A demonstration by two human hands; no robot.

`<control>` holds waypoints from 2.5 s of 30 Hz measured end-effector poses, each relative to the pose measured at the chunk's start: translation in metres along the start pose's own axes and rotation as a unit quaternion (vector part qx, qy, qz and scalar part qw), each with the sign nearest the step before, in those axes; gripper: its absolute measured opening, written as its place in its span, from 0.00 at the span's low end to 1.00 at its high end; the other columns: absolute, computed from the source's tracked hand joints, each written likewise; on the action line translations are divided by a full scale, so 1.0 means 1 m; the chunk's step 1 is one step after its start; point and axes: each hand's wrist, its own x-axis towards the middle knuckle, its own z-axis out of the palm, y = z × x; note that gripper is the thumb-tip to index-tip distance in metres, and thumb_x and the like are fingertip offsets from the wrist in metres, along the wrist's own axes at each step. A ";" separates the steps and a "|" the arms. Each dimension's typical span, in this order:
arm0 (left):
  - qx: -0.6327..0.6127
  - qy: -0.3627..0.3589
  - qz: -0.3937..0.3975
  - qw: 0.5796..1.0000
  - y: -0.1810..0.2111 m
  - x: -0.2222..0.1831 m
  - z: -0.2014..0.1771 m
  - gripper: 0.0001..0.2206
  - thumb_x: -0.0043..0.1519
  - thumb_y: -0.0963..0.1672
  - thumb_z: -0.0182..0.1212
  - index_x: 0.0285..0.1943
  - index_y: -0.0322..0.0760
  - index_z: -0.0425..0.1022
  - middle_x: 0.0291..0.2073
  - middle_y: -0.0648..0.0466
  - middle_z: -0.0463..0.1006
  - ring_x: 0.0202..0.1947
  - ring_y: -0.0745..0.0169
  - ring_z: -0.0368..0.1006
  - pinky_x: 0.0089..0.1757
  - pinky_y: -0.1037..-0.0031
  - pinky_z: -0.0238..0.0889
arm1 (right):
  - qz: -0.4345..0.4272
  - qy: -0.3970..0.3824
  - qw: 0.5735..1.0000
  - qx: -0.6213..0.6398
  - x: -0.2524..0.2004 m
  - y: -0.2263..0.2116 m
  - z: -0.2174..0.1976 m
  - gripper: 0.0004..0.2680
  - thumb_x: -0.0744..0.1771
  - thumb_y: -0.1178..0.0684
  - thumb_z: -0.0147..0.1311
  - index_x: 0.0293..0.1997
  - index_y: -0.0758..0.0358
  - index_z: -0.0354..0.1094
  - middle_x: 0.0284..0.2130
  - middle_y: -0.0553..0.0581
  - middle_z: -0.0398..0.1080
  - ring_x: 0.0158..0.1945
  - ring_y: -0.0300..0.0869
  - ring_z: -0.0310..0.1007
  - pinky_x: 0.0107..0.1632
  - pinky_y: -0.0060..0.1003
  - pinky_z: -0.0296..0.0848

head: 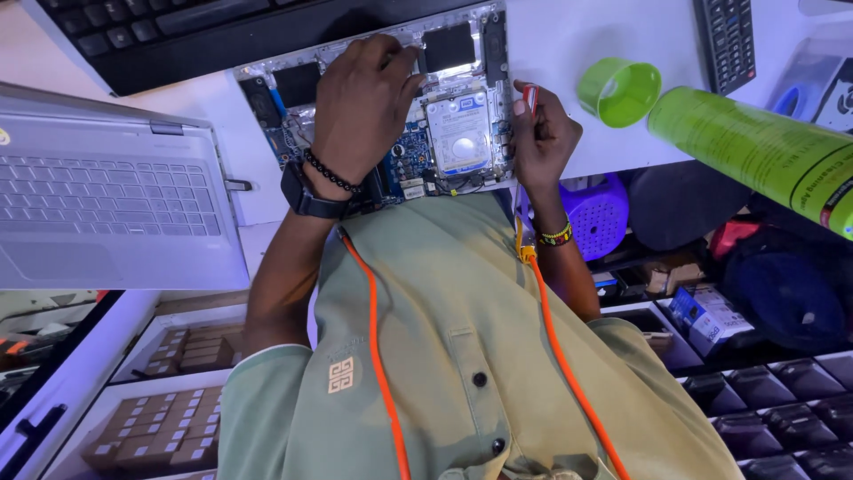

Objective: The person works at a repair bench on a disassembled laptop motherboard, using a red-handled screwdriver to unscrew and reposition components while steadying the board with the other hand. They occasionally reach toward the nearby laptop and keyboard, continuing to work on the board throughout the episode.

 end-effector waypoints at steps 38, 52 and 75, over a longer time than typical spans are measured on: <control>0.074 0.042 0.301 0.950 0.021 0.075 0.035 0.02 0.63 0.42 0.66 0.42 0.43 0.79 0.45 0.59 0.78 0.47 0.61 0.71 0.41 0.71 0.64 | -0.036 0.003 0.999 0.018 -0.001 0.008 -0.004 0.10 0.72 0.50 0.55 0.51 0.66 0.76 0.21 0.46 0.60 0.26 0.32 0.57 0.32 0.29 0.56; 0.053 0.103 0.205 0.972 0.014 0.034 0.103 0.07 0.68 0.41 0.57 0.50 0.34 0.79 0.56 0.42 0.76 0.56 0.42 0.71 0.63 0.53 0.57 | -0.035 -0.025 0.997 0.068 -0.004 0.036 0.004 0.09 0.71 0.49 0.58 0.49 0.64 0.76 0.24 0.45 0.65 0.28 0.29 0.59 0.30 0.28 0.60; -0.001 0.103 -0.064 0.993 -0.005 -0.172 0.046 0.24 0.61 0.51 0.71 0.63 0.39 0.76 0.63 0.43 0.72 0.68 0.37 0.63 0.65 0.47 0.54 | -0.006 -0.129 0.939 0.318 0.015 -0.090 0.028 0.19 0.71 0.40 0.49 0.52 0.72 0.72 0.11 0.57 0.56 0.10 0.38 0.58 0.14 0.28 0.61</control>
